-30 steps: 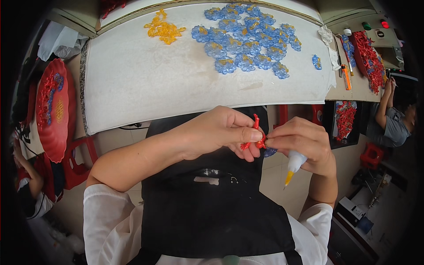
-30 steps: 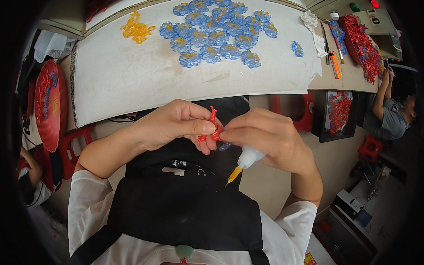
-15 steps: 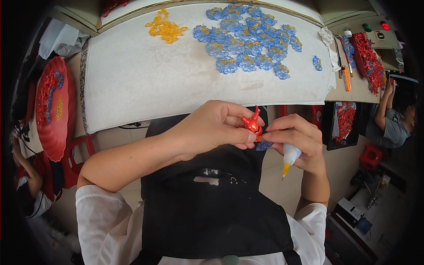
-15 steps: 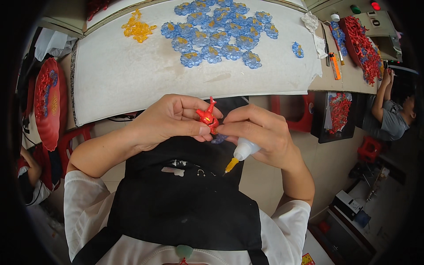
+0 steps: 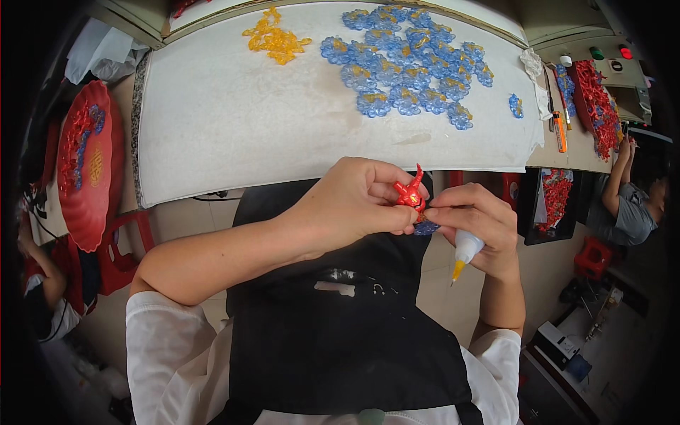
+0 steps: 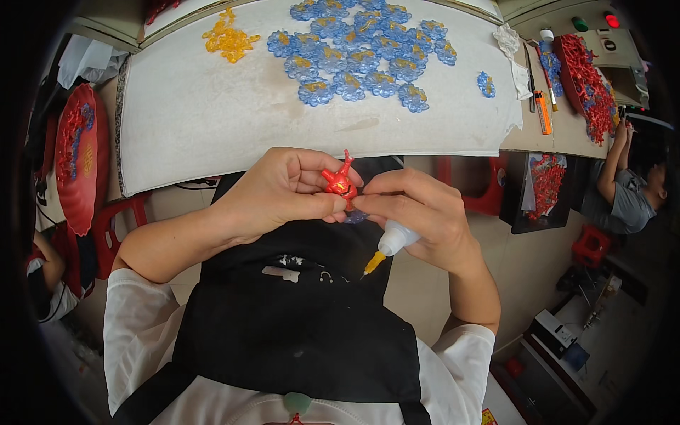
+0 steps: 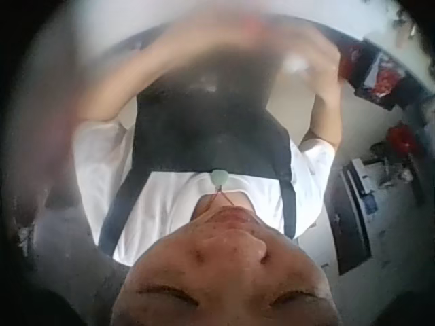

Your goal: The person applies glue to toy figurines with a squeeze bottle, attaches them to plastic bases, and places the assembled figurines onto a tray.

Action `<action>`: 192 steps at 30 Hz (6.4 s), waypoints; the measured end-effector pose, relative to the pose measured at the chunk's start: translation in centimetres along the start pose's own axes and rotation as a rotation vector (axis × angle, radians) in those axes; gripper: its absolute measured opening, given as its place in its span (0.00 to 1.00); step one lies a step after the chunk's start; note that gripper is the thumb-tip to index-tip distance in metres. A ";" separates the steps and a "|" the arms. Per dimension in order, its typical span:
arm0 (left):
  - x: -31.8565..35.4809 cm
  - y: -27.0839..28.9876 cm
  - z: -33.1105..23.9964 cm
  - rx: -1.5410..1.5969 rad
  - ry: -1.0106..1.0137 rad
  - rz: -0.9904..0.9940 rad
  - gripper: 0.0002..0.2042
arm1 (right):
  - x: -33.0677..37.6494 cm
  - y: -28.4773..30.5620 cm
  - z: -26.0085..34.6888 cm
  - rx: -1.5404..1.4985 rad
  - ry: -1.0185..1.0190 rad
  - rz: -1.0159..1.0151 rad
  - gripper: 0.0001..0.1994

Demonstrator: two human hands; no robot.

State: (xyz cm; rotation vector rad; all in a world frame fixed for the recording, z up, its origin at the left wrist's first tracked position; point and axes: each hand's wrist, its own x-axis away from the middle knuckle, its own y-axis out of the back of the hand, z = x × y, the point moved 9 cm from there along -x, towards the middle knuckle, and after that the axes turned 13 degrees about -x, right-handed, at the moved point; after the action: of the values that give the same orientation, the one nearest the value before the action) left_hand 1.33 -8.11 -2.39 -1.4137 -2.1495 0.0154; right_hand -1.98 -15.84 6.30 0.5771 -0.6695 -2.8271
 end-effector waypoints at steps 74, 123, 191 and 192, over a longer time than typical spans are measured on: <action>-1.3 22.2 -21.6 -2.014 -0.952 -0.845 0.09 | 3.8 0.5 -3.5 -0.112 -0.242 -0.398 0.13; 1.2 3.4 -2.5 0.252 -0.338 -0.207 0.11 | 4.5 3.6 2.2 -0.277 0.161 -0.835 0.22; 1.1 5.1 -0.6 0.474 -0.291 -0.254 0.12 | 0.4 5.9 -7.4 0.301 -0.238 -0.227 0.17; 1.1 5.2 -0.6 0.470 -0.300 -0.261 0.12 | 0.8 5.7 -7.1 0.311 -0.240 -0.233 0.17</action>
State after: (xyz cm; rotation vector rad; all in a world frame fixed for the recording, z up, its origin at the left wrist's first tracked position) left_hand 5.67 -5.02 -2.96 -0.8985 -2.3479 0.6266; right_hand 0.66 -23.84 2.80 0.3823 -1.1723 -3.0608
